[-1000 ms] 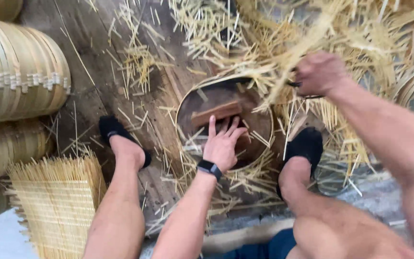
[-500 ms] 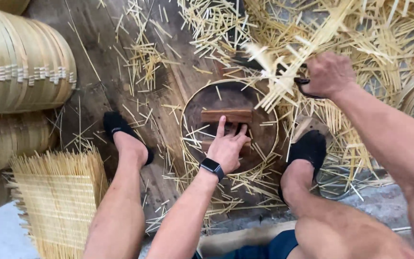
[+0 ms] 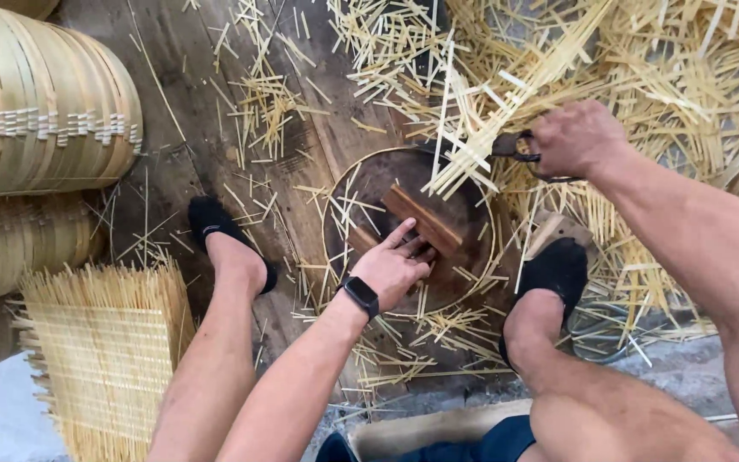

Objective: Assembling and trimming the woven bottom of a bamboo steamer by fitting a ring and cutting away excess strips.

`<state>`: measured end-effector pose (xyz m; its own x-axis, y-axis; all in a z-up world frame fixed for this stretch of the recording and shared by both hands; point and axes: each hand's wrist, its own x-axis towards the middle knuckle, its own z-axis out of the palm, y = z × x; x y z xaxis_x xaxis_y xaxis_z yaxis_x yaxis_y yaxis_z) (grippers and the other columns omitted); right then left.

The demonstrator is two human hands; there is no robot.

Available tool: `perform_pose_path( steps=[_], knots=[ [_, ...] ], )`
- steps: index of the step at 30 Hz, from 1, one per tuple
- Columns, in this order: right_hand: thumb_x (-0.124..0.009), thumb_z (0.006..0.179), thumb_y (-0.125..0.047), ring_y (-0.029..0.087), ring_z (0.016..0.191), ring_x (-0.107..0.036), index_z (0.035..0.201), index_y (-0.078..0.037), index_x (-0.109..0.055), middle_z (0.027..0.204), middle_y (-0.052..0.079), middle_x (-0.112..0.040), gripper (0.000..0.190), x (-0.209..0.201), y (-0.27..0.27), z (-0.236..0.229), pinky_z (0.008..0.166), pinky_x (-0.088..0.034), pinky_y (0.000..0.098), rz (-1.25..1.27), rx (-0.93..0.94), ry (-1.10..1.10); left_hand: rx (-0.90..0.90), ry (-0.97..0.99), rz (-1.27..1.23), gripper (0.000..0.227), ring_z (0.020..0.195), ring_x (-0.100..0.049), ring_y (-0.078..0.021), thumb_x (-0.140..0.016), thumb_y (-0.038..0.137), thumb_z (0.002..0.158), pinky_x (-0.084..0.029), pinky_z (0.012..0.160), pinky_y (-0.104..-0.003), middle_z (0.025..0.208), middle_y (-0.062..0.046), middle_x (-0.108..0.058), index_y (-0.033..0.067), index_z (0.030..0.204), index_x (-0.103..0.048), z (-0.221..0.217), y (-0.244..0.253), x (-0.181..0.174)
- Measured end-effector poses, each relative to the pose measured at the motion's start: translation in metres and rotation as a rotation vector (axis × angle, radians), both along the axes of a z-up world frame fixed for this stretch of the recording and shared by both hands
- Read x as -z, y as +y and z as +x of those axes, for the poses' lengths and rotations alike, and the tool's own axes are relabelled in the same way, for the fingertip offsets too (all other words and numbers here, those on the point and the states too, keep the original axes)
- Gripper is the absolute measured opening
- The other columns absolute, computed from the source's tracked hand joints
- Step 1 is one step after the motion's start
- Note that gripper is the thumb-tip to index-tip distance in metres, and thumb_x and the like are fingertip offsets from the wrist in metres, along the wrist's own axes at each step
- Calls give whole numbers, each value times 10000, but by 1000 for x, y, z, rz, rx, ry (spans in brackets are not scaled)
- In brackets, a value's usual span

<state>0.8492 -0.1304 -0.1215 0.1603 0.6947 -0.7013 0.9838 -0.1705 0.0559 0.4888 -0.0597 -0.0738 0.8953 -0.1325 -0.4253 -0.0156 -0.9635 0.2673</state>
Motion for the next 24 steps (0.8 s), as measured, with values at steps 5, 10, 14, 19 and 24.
perform_pose_path(
  steps=[5,10,14,19,24],
  knots=[
    [-578,989,-435,128,689,-571,913,-133,-658,767,6,-610,321,13,-18,11,585,-505,285,204,56,-71,-1,25,2,303,1404,-487,-208,-606,123,821,-24,1286,-537,1413,-8,-632,183,1098,-714,1,-7,-2],
    [-639,849,-585,135,710,-550,853,-145,-635,751,14,-558,439,6,11,-27,627,-507,284,471,-141,-174,7,14,37,255,1396,-490,-240,-608,146,814,-24,1275,-572,1397,-49,-645,179,1026,-747,5,-11,-9],
    [-618,872,-449,176,754,-589,849,-163,-633,783,31,-596,287,37,28,-14,680,-556,335,552,-168,-88,49,-10,46,249,1413,-489,-241,-609,158,814,-27,1288,-568,1348,-31,-676,164,1017,-752,-3,1,-19],
    [-525,998,-346,245,737,-756,907,-143,-715,775,102,-749,292,17,-10,54,658,-640,412,191,268,-24,72,-69,-78,225,1374,-535,-226,-658,185,743,-80,1294,-520,1272,-19,-716,155,943,-756,-5,10,-27],
    [-557,1077,-809,377,784,-734,924,-14,-777,826,209,-742,840,89,-94,140,714,-552,468,356,873,-225,-851,-243,-588,262,882,-725,-280,-762,390,871,-571,864,-426,924,-86,-766,154,980,-799,15,37,-32]
  ],
)
